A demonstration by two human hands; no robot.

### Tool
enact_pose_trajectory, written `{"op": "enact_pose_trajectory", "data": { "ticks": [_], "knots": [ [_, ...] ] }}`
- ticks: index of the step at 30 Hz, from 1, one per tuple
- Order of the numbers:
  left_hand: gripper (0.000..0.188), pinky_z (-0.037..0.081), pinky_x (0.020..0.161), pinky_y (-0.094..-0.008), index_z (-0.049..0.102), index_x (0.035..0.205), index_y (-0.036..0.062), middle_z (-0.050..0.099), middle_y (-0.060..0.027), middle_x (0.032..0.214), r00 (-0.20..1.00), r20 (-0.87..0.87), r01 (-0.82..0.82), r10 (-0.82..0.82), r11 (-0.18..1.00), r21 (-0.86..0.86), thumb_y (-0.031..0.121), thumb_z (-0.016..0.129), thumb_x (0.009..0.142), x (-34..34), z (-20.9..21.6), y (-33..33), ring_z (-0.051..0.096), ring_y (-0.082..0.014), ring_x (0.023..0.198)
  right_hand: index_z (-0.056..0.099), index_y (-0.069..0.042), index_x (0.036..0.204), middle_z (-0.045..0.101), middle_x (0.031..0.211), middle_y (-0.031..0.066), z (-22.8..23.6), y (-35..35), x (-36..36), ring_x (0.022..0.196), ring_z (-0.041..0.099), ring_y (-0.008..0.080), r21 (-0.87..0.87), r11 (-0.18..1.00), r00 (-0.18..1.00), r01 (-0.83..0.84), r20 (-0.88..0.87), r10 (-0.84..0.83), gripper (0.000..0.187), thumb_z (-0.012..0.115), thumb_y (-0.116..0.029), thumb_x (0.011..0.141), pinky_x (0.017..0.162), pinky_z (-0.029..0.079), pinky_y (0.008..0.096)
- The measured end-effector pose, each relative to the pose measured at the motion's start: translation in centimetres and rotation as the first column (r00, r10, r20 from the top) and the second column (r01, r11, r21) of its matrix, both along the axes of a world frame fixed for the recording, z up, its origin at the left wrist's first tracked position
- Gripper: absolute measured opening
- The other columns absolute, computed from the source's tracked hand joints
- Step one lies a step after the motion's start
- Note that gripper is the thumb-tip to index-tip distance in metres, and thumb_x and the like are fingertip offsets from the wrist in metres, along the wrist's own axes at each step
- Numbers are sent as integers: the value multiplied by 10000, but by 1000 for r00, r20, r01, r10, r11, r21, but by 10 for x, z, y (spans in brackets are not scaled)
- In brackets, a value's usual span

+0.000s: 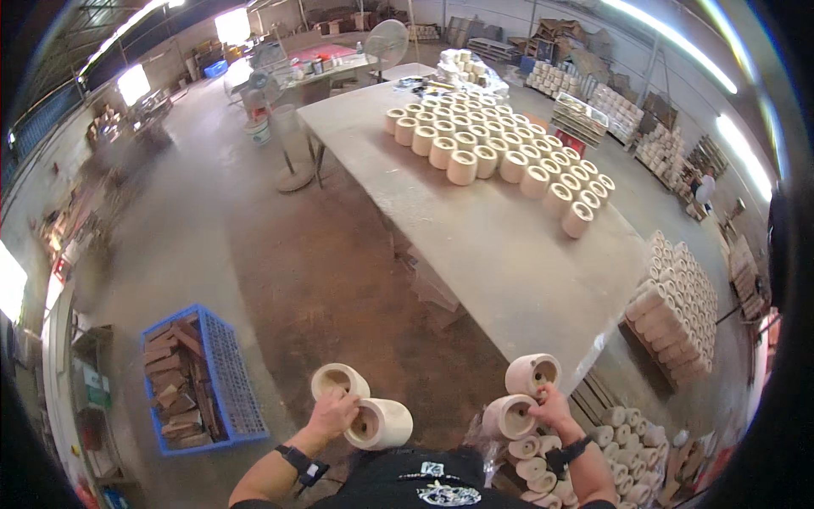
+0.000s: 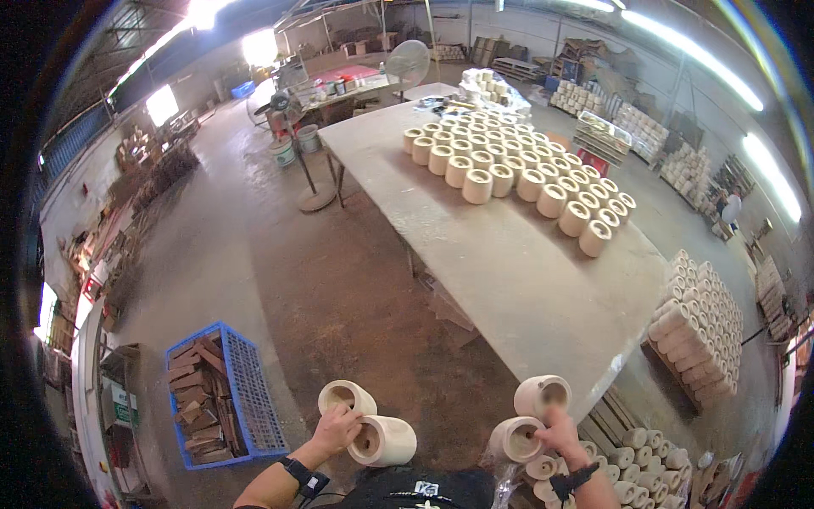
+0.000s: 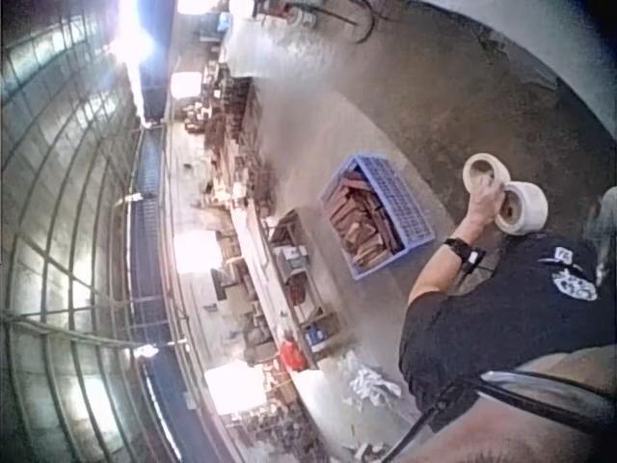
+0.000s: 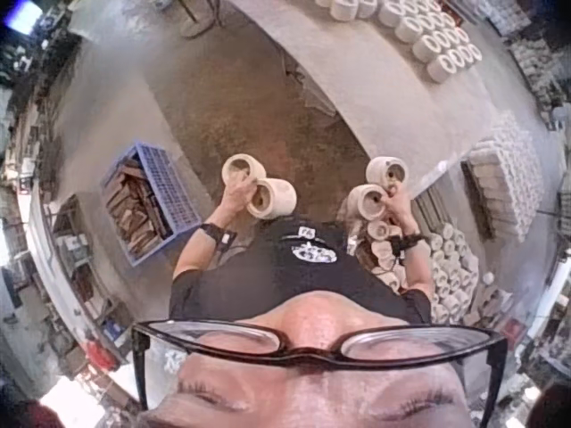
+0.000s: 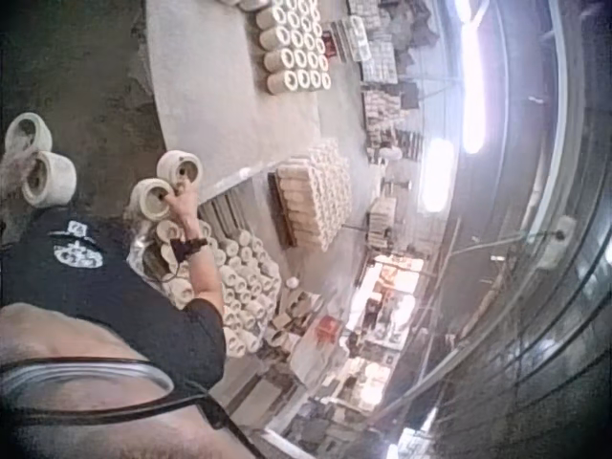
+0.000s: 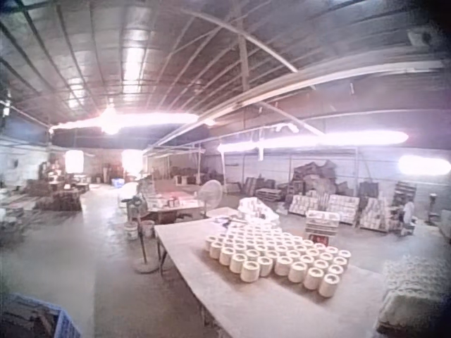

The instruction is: The person picks up wooden cylindrical components from a pallet on the floor and arranges them in a grid pattern on a worktable.

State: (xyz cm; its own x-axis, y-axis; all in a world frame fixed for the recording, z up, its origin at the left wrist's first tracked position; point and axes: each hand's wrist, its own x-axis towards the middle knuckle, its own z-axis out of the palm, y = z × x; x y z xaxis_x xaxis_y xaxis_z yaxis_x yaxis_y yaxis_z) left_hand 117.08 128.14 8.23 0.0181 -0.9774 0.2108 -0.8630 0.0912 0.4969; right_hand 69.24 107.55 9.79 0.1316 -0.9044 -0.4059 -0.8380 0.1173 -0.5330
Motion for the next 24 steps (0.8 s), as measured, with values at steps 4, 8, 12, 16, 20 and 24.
{"op": "enact_pose_trajectory", "data": {
  "ticks": [4,8,12,16,20,24],
  "knots": [
    [179,455,724,-456,667,920,95,561,-145,887,979,-24,-202,204,977,63,151,685,751,59,-9,7,564,-345,828,549,-40,1078,676,750,112,-23,-42,60,650,652,171,27,998,994,-50,101,47,544,789,-158,604,592,547,336],
    [170,454,730,-454,677,898,90,548,-140,882,960,61,-274,272,961,38,142,698,738,120,-14,1,558,-343,837,559,-36,1083,672,732,100,-2,-75,137,652,655,170,83,994,995,-74,67,69,543,784,-155,603,600,547,323],
    [199,455,731,-449,672,915,91,536,-141,885,957,147,-258,249,965,43,133,709,724,180,-10,-34,552,-339,842,574,-40,1070,675,734,100,-9,-127,199,670,663,178,35,981,981,-188,61,186,531,783,-163,598,626,547,325],
    [247,463,736,-432,656,950,100,531,-136,886,948,242,-233,209,970,73,136,718,714,229,9,-75,549,-327,853,598,-50,1042,684,752,119,-12,-185,269,708,673,199,23,963,955,-269,138,263,490,778,-168,603,665,539,331],
    [261,478,754,-425,658,966,121,541,-119,894,936,256,-273,243,958,91,137,723,714,273,27,-129,554,-312,872,592,-59,1063,687,767,142,-15,-240,341,740,683,268,-70,920,914,-386,104,392,506,774,-184,608,692,539,366],
    [251,470,778,-427,663,973,110,551,-118,916,947,189,-283,259,953,110,130,722,730,321,31,-179,557,-322,888,584,-63,1081,694,796,150,-6,-288,412,782,685,316,-80,891,888,-447,84,453,532,775,-204,605,712,536,401]
  ]
}}
